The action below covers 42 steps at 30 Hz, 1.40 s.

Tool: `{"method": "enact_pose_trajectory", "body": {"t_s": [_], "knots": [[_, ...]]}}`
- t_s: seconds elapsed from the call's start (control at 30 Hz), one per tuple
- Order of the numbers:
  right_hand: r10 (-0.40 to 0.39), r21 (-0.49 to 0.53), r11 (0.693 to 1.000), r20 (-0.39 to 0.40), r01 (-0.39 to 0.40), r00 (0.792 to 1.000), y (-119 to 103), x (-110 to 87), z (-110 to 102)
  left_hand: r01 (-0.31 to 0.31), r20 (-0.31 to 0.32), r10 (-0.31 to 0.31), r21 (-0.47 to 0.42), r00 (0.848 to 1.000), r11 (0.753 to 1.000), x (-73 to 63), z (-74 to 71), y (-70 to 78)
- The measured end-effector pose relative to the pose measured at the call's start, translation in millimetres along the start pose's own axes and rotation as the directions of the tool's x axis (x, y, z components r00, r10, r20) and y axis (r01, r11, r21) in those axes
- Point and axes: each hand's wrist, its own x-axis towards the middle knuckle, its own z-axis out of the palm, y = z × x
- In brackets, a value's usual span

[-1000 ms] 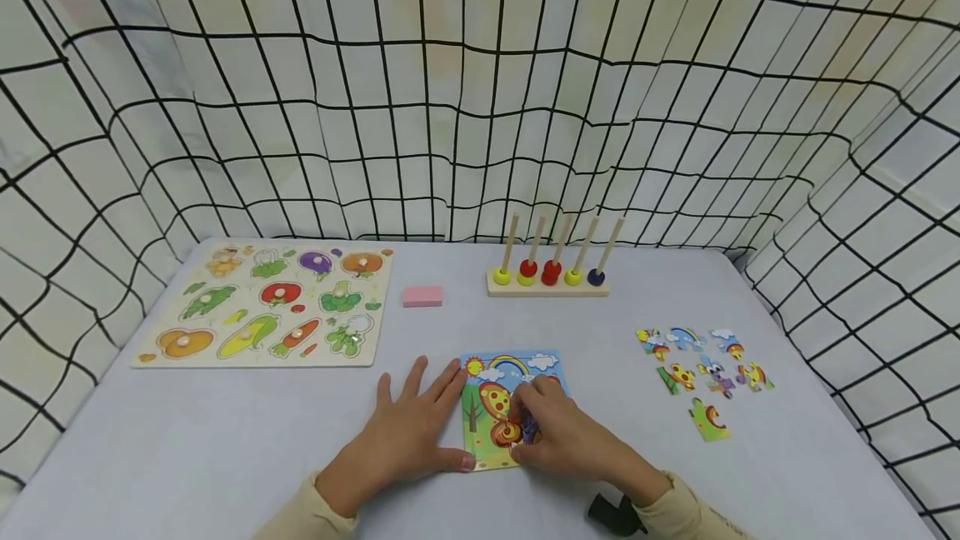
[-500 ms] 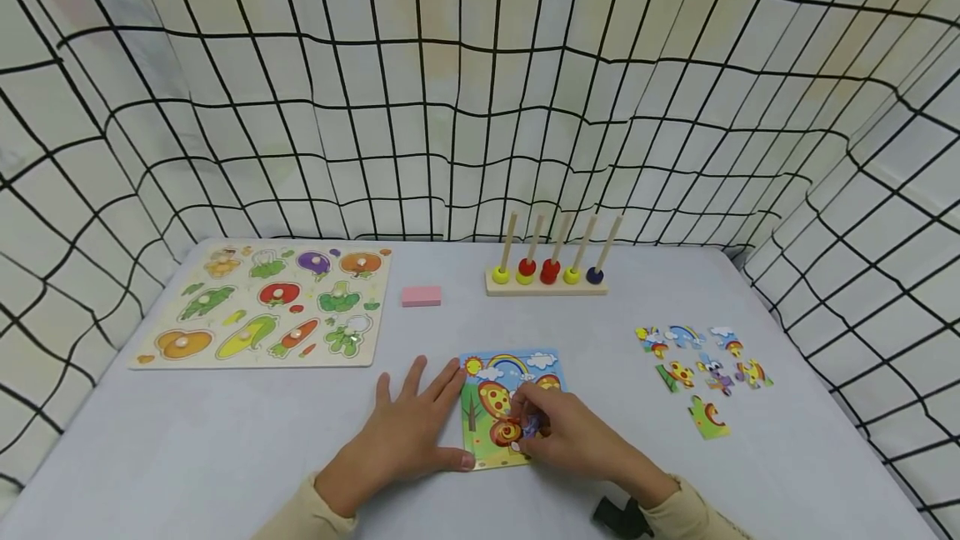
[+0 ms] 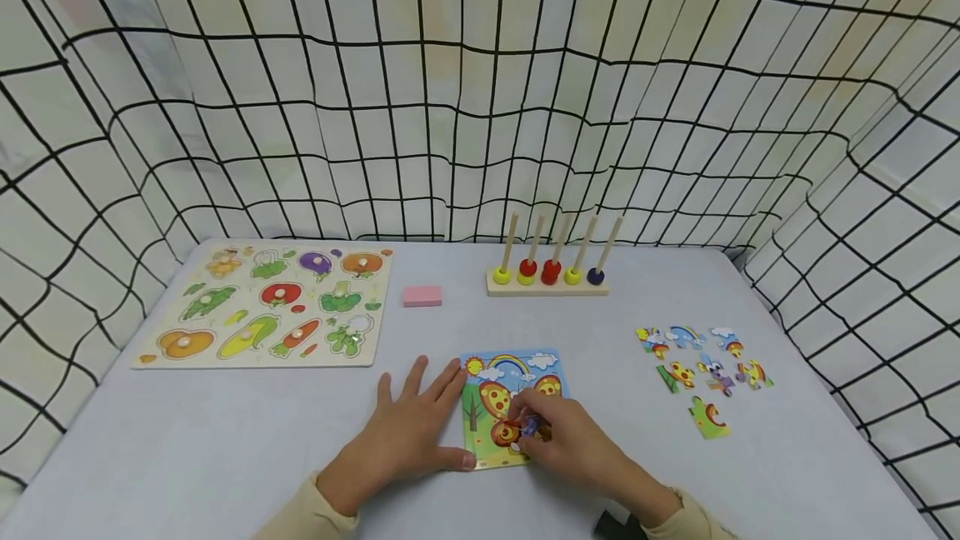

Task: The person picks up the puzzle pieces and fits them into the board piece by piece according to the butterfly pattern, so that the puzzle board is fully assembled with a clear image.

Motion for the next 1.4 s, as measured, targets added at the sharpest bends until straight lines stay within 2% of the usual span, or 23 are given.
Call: {"method": "enact_pose_trajectory", "body": {"t_s": [0.1,0.23,0.5,0.7,0.9,1.17,1.4], "knots": [[0.007,-0.032,0.999,-0.024,-0.008,1.000,-4.1,-3.4,2.8,-0.001,0.000,0.001,0.005,1.000,1.000,0.4,-0.4,0.2],[-0.021,-0.060,0.998,-0.034,0.019,0.999,-9.0,-6.6,3.7,-0.003,-0.004,0.003,0.014,1.000,1.000,0.5,0.0,-0.4],[-0.065,-0.036,0.997,-0.025,0.064,0.998,-10.7,-11.3,1.8,-0.017,-0.008,0.017,0.016,1.000,1.000,0.7,2.8,-2.8],[-0.057,-0.013,0.998,-0.119,0.056,0.991,-9.9,-14.3,-0.5,-0.026,-0.029,0.026,0.009,0.999,1.000,1.2,4.7,-4.2],[-0.023,0.027,0.999,-0.215,0.029,0.976,-6.5,-19.9,-8.9,-0.022,-0.021,0.022,-0.002,1.000,1.000,1.7,3.5,-3.4],[0.075,0.076,0.995,-0.245,-0.058,0.967,3.1,-29.5,-22.2,-0.017,-0.011,0.017,-0.008,1.000,1.000,1.6,2.1,-2.5],[0.157,0.124,0.985,-0.311,-0.124,0.938,11.1,-39.9,-39.2,-0.015,-0.006,0.015,-0.008,1.000,1.000,2.6,3.4,-3.3]]}}
